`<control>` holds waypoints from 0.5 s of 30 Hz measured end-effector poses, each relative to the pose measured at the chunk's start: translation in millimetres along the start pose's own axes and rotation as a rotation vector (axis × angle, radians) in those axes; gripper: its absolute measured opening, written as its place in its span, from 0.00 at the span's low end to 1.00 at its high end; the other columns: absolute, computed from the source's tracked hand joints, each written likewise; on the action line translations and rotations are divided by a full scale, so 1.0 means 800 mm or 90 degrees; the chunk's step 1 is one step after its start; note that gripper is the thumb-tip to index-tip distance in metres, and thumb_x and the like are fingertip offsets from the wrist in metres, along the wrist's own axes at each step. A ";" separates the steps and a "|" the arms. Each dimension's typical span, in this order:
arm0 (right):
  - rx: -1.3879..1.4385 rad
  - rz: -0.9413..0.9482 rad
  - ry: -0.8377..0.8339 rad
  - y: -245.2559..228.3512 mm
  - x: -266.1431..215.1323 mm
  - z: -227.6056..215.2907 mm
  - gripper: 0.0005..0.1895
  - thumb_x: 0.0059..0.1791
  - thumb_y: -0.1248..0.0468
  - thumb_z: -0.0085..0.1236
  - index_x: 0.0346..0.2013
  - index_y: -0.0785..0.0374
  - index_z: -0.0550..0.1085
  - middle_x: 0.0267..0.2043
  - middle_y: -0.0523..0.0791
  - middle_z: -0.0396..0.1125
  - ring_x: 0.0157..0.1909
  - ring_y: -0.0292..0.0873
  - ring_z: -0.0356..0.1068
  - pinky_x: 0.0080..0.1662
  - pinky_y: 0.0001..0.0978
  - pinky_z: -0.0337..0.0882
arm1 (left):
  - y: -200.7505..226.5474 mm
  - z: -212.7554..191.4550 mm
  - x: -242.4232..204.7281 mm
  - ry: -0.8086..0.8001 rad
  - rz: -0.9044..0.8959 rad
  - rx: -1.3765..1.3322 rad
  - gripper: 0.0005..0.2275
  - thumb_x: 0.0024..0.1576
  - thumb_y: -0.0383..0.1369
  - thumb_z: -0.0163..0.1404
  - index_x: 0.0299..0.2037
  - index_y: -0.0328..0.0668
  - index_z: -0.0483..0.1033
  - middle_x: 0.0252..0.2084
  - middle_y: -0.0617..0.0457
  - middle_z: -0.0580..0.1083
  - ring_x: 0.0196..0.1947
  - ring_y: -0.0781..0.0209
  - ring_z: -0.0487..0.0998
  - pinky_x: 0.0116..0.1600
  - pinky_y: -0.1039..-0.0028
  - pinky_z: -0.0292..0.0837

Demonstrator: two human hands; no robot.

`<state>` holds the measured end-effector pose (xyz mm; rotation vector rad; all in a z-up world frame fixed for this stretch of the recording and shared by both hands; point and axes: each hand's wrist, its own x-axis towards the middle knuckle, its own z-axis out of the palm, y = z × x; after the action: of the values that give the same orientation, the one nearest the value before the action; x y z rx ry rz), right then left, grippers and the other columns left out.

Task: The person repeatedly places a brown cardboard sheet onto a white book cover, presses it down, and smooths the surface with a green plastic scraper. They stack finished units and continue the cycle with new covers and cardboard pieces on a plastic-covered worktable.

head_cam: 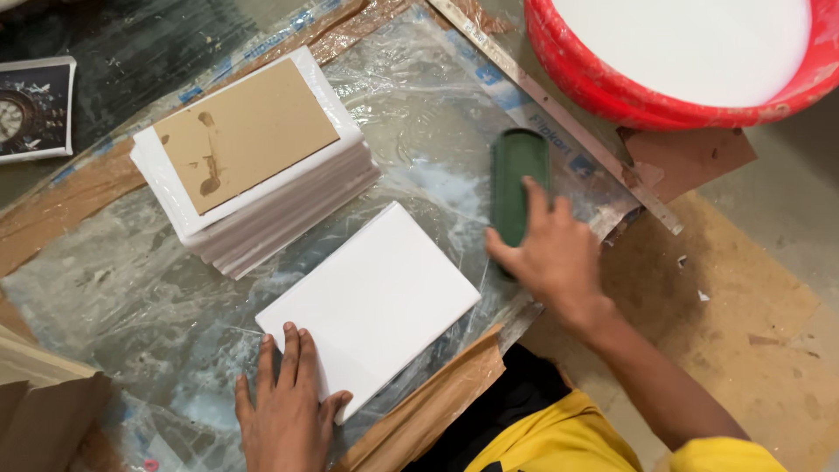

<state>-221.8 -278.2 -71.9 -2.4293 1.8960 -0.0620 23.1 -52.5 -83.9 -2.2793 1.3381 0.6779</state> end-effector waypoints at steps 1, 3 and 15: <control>0.021 -0.011 -0.006 -0.017 0.000 0.008 0.49 0.43 0.36 0.63 0.69 0.61 0.62 0.44 0.61 0.69 0.36 0.59 0.76 0.35 0.50 0.79 | 0.000 -0.001 -0.001 -0.009 -0.001 0.006 0.44 0.53 0.58 0.49 0.76 0.55 0.42 0.81 0.61 0.39 0.76 0.55 0.37 0.73 0.44 0.39; 0.082 -0.094 0.056 -0.029 0.018 0.010 0.48 0.44 0.36 0.64 0.68 0.63 0.63 0.46 0.61 0.70 0.39 0.58 0.77 0.38 0.49 0.79 | 0.000 -0.002 -0.001 0.004 -0.003 0.000 0.44 0.53 0.58 0.50 0.76 0.54 0.43 0.80 0.61 0.40 0.76 0.55 0.37 0.73 0.44 0.39; 0.131 -0.009 0.035 -0.001 -0.032 -0.023 0.43 0.40 0.42 0.67 0.61 0.62 0.65 0.51 0.61 0.70 0.43 0.66 0.74 0.43 0.56 0.75 | -0.003 0.001 0.003 0.027 0.014 -0.044 0.44 0.49 0.57 0.51 0.75 0.54 0.45 0.80 0.60 0.41 0.78 0.52 0.39 0.71 0.42 0.40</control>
<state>-228.3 -253.5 -53.5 -2.3266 1.7941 -0.3110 26.3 -52.5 -86.2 -2.3485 1.3813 0.6982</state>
